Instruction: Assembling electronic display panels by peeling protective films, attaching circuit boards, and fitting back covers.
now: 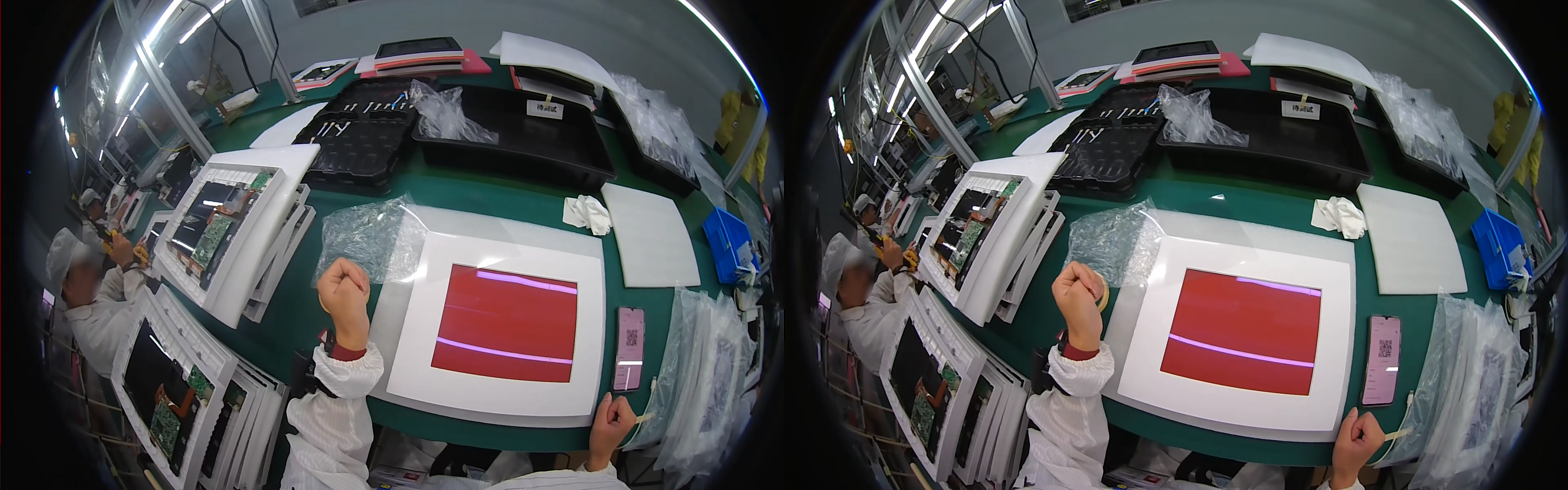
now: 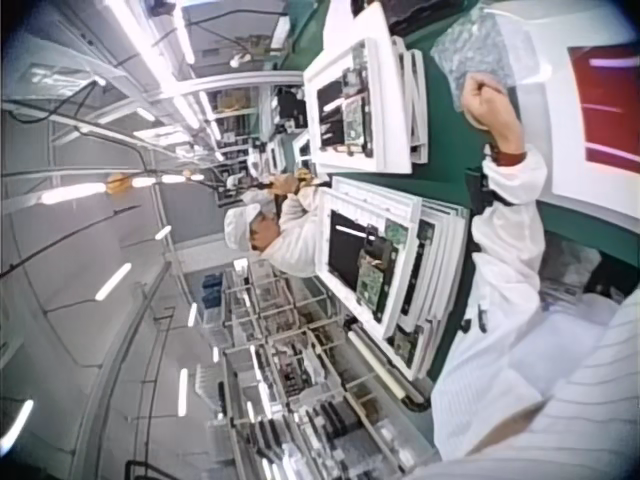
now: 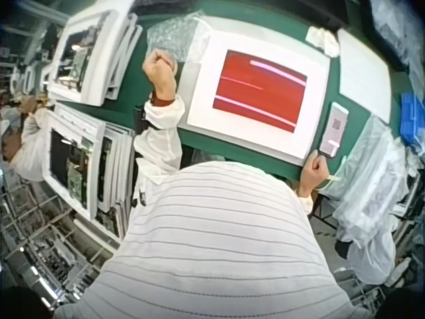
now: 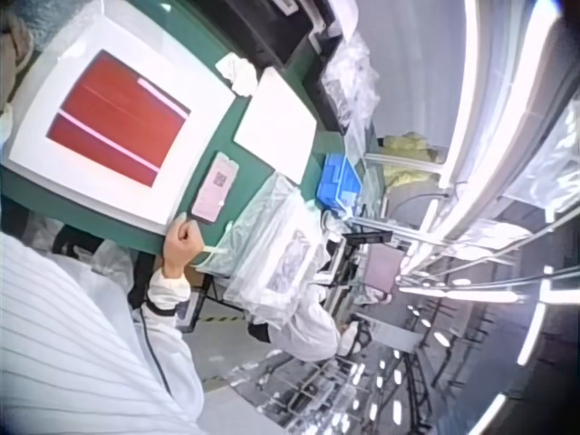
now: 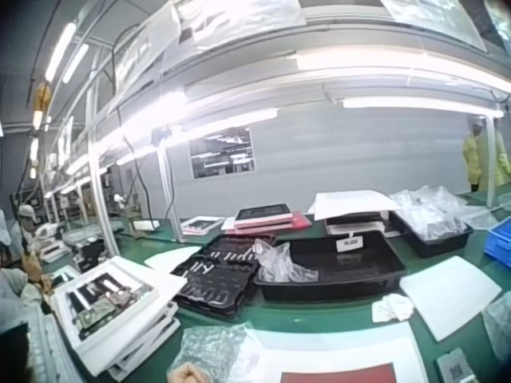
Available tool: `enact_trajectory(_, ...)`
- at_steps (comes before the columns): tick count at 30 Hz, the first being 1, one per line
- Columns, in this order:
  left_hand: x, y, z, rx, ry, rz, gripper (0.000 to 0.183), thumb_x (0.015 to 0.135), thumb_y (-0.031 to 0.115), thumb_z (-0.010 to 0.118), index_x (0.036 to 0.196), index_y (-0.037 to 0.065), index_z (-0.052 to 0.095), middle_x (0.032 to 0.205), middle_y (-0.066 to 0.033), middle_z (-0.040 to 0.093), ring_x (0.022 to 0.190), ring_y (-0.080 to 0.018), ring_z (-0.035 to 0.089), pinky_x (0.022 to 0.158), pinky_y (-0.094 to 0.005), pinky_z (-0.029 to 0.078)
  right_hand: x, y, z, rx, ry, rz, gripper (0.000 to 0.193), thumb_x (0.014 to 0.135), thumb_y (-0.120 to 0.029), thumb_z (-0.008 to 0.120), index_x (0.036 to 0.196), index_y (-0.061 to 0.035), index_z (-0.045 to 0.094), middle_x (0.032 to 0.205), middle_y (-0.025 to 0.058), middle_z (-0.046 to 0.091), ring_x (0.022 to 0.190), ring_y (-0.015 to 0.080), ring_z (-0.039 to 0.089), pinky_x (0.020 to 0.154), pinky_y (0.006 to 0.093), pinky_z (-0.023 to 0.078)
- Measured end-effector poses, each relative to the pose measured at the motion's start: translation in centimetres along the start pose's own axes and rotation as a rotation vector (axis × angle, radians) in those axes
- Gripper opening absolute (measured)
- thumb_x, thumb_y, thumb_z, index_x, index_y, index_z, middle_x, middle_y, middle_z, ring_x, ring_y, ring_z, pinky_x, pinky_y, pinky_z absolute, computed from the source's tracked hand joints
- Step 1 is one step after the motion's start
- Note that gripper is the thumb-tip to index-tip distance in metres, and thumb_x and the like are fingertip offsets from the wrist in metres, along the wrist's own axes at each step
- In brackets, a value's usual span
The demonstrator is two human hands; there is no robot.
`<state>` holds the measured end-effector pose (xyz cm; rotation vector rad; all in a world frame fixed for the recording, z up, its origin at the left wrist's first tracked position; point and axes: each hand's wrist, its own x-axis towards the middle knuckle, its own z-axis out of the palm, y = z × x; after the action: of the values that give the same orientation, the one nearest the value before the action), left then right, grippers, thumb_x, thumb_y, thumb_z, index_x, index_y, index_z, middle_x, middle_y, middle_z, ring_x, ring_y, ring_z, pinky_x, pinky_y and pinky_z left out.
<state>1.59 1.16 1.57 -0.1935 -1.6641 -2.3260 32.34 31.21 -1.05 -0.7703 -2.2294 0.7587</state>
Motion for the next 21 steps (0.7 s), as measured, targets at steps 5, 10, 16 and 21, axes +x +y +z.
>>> enact_trajectory(5, -0.1, -0.5, 0.2, -0.003, -0.021, -0.019, 0.024, 0.069, -0.014, 0.031, 0.057, 0.005, 0.039, 0.049, -0.0039, 0.038, 0.042, -0.0093, 0.030, 0.042, -0.0237, 0.023, -0.2, 0.0, -0.1, -0.012, 0.013, -0.003, 0.041, 0.083, 0.002, 0.057, 0.056, -0.0035, 0.027, 0.048, 0.0022, 0.024, 0.045, 0.0092, 0.021, 0.044, 0.0302, 0.015)
enact_trajectory(10, 0.6, -0.4, -0.1, -0.032, -0.052, 0.007, 0.025, 0.071, -0.014, 0.031, 0.058, 0.006, 0.040, 0.052, -0.0015, 0.040, 0.042, -0.0058, 0.029, 0.037, -0.0220, 0.016, 0.3, -0.7, 0.3, 0.033, 0.041, -0.011, 0.041, 0.079, 0.003, 0.061, 0.054, -0.0044, 0.030, 0.048, 0.0026, 0.025, 0.044, 0.0100, 0.022, 0.043, 0.0302, 0.017)
enact_trajectory(16, 0.9, -0.8, -0.8, -0.044, -0.085, -0.013, 0.024, 0.072, -0.014, 0.032, 0.063, 0.007, 0.040, 0.056, -0.0017, 0.039, 0.047, -0.0073, 0.030, 0.044, -0.0207, 0.021, 0.6, -0.4, 0.6, 0.061, 0.045, -0.038, 0.040, 0.078, 0.003, 0.063, 0.054, -0.0041, 0.032, 0.047, 0.0017, 0.027, 0.043, 0.0090, 0.023, 0.041, 0.0279, 0.019)
enact_trajectory(21, 0.7, -1.1, -1.1, -0.013, -0.117, -0.010, 0.023, 0.071, -0.013, 0.032, 0.064, 0.008, 0.039, 0.059, 0.0003, 0.038, 0.051, -0.0064, 0.029, 0.047, -0.0206, 0.021, 0.4, -0.1, 0.0, 0.068, 0.050, -0.028, 0.040, 0.078, 0.003, 0.063, 0.054, -0.0040, 0.032, 0.047, 0.0012, 0.027, 0.043, 0.0085, 0.023, 0.040, 0.0273, 0.019)
